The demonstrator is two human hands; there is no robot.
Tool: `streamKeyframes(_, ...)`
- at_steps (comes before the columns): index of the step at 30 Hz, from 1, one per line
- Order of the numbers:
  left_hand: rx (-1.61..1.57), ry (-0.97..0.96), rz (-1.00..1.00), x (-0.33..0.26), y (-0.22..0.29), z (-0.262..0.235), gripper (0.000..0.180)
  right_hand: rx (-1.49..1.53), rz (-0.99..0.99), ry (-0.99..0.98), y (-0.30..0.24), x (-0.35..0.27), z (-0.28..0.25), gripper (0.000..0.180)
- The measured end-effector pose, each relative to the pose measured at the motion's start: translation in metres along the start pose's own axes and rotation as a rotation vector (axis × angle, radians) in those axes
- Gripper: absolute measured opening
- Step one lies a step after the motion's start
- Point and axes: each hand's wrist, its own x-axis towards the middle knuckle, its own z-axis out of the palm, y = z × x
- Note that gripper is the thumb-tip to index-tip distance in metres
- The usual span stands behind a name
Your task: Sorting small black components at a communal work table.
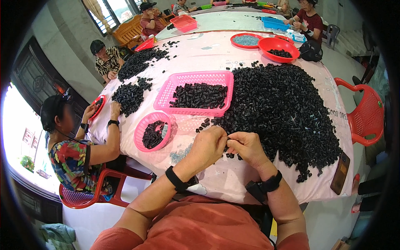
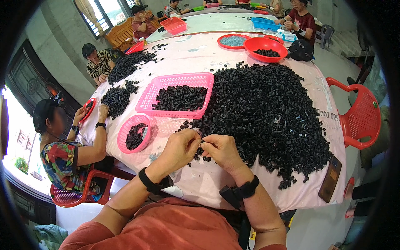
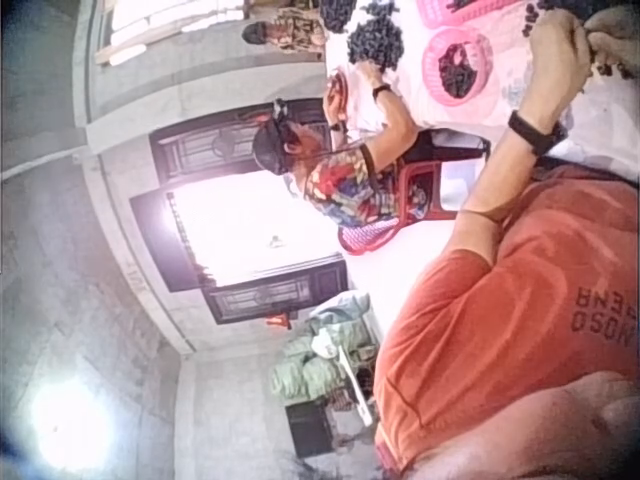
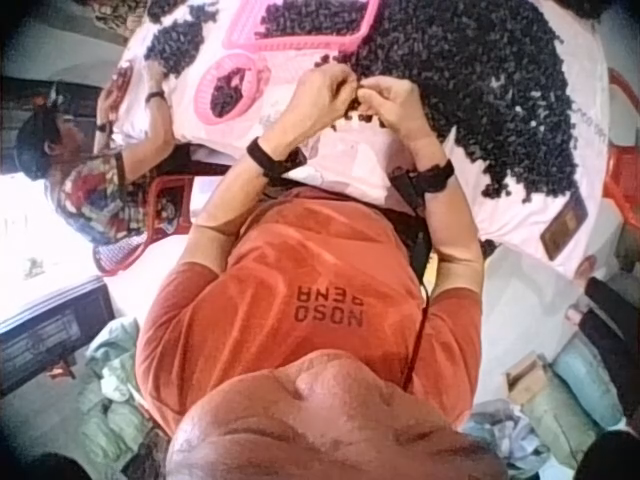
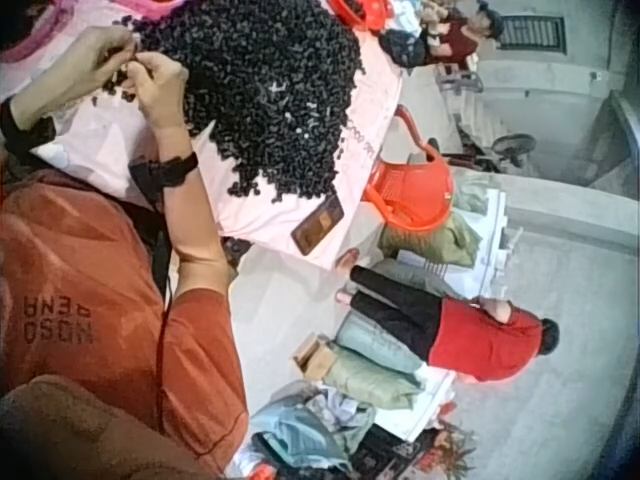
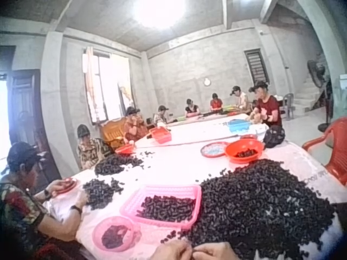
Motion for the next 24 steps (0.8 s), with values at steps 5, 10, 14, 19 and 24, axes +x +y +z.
streamKeyframes(5,0.096,0.002,0.074,-0.007,0.011,0.003,0.007,-0.031,0.003,0.015,0.001,0.001,-0.001,0.016)
streamKeyframes(10,0.043,-0.002,0.069,-0.004,0.003,-0.002,0.008,-0.034,0.014,0.023,-0.002,0.001,-0.002,0.015)
streamKeyframes(14,0.122,-0.129,-0.085,-0.006,-0.013,-0.012,0.012,0.11,0.08,0.071,0.001,0.004,-0.003,0.016)
streamKeyframes(19,0.112,-0.295,-0.036,-0.019,-0.029,-0.008,0.02,0.144,0.127,0.066,-0.003,0.005,-0.003,0.015)
streamKeyframes(24,0.139,-0.325,-0.054,-0.02,-0.028,-0.005,0.023,0.175,0.148,0.058,-0.001,0.005,-0.004,0.016)
